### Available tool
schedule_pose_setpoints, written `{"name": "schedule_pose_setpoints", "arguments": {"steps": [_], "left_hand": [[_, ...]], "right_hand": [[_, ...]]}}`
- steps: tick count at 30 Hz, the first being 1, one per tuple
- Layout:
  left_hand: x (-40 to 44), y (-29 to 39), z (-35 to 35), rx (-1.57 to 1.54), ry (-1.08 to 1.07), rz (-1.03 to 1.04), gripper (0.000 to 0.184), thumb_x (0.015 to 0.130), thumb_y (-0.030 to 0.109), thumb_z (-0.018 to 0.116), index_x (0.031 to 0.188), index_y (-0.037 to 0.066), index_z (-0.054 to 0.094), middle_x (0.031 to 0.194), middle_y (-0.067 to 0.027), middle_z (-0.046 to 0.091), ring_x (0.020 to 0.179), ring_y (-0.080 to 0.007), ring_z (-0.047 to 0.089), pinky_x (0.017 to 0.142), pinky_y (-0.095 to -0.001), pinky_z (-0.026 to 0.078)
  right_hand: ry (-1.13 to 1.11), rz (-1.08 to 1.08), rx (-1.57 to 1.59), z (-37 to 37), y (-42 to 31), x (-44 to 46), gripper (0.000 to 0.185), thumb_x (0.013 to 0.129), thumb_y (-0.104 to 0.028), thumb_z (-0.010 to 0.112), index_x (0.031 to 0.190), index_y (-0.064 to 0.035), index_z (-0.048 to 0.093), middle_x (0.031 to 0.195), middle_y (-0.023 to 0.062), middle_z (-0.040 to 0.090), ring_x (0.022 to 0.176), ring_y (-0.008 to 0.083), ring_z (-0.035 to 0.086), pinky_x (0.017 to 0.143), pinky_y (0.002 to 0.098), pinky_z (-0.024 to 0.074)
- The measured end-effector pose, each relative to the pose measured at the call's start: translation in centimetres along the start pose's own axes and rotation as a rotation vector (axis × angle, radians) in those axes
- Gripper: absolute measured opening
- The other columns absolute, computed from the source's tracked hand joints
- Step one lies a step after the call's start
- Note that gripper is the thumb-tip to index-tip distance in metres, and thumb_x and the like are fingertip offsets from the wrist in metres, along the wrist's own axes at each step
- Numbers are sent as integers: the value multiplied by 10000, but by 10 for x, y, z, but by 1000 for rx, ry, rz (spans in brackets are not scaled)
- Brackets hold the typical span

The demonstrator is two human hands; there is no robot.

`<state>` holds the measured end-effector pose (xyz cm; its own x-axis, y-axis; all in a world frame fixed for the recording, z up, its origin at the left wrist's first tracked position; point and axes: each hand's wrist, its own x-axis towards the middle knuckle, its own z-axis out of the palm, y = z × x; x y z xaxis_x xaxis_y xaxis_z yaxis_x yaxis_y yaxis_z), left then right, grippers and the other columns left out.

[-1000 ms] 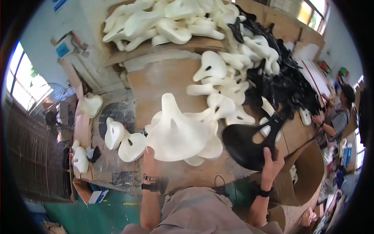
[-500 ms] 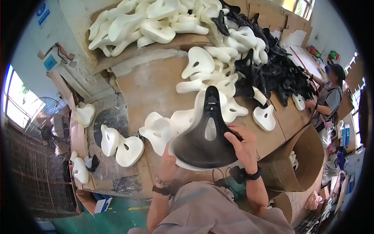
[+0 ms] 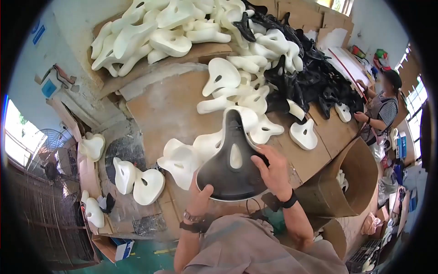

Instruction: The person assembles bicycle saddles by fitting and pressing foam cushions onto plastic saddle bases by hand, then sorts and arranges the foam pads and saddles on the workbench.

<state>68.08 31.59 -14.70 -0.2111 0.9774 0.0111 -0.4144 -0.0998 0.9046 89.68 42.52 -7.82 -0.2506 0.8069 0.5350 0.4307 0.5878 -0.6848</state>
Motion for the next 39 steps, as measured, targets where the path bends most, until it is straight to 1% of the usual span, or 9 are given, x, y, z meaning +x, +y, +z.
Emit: {"name": "schedule_pose_setpoints", "arguments": {"steps": [6, 11, 15, 22, 24, 25, 29, 34, 39], "left_hand": [[5, 8, 5, 40, 66, 3, 528, 939, 121, 622, 1412, -31, 442, 1325, -113, 564, 1193, -190, 543, 1022, -352, 443], [11, 13, 4, -254, 194, -49, 447, 1047, 225, 530, 1423, -6, 457, 1368, -103, 578, 1229, -212, 573, 1050, -384, 473], [14, 15, 4, -210, 214, -58, 453, 1052, 253, 521, 1428, 8, 457, 1375, -105, 575, 1225, -215, 578, 1041, -390, 480], [6, -11, 4, -143, 86, -34, 518, 1025, 296, 574, 1443, 29, 424, 1374, -88, 570, 1243, -220, 574, 1053, -391, 485], [3, -18, 25, -357, 185, -159, 548, 997, 200, 603, 1467, 32, 377, 1388, -83, 552, 1260, -236, 564, 1058, -413, 489], [4, -16, 34, -155, 161, -113, 594, 946, 43, 589, 1487, 26, 342, 1414, -98, 521, 1274, -240, 550, 1055, -429, 489], [8, -17, 36, -157, 120, -10, 647, 880, -66, 573, 1483, -4, 345, 1442, -128, 484, 1297, -229, 520, 1094, -408, 441], [9, -12, 34, -75, 46, 23, 677, 876, -50, 594, 1497, -14, 326, 1462, -112, 471, 1344, -218, 463, 1133, -369, 374], [8, -13, 41, -204, 155, -2, 615, 948, 171, 664, 1459, -23, 381, 1433, -117, 491, 1287, -239, 500, 1099, -386, 409]], "right_hand": [[36, 39, 101, 3, 1, -2, 344, 891, -75, 706, 1211, -8, 600, 1113, 171, 661, 972, 308, 663, 859, 358, 518], [-17, 386, 588, 2, 8, -14, 494, 976, -241, 653, 1383, 0, 508, 1308, 141, 582, 1187, 184, 554, 1053, 336, 407], [-212, 672, 822, 5, 10, -24, 504, 973, -230, 656, 1387, 20, 514, 1291, 105, 604, 1164, 153, 548, 1028, 297, 418], [-18, 544, 596, 23, 23, -33, 363, 957, -140, 664, 1259, 45, 581, 1081, 71, 678, 971, 132, 607, 883, 289, 493], [43, 518, 539, 32, 20, -37, 356, 958, -127, 660, 1261, 40, 578, 1078, 71, 675, 976, 132, 606, 884, 287, 491], [93, 496, 482, 36, 18, -38, 349, 959, -115, 656, 1263, 36, 576, 1075, 71, 671, 981, 133, 604, 885, 285, 489], [135, 543, 558, 42, 11, -39, 366, 972, -127, 649, 1293, 23, 558, 1111, 73, 660, 1015, 142, 600, 911, 292, 483], [168, 535, 610, 41, 7, -35, 361, 978, -144, 641, 1286, 23, 555, 1107, 83, 659, 1027, 151, 600, 921, 298, 477], [150, 421, 420, 57, 2, -60, 508, 947, -172, 664, 1375, 11, 460, 1210, 170, 603, 1104, 236, 587, 951, 367, 470]]}}
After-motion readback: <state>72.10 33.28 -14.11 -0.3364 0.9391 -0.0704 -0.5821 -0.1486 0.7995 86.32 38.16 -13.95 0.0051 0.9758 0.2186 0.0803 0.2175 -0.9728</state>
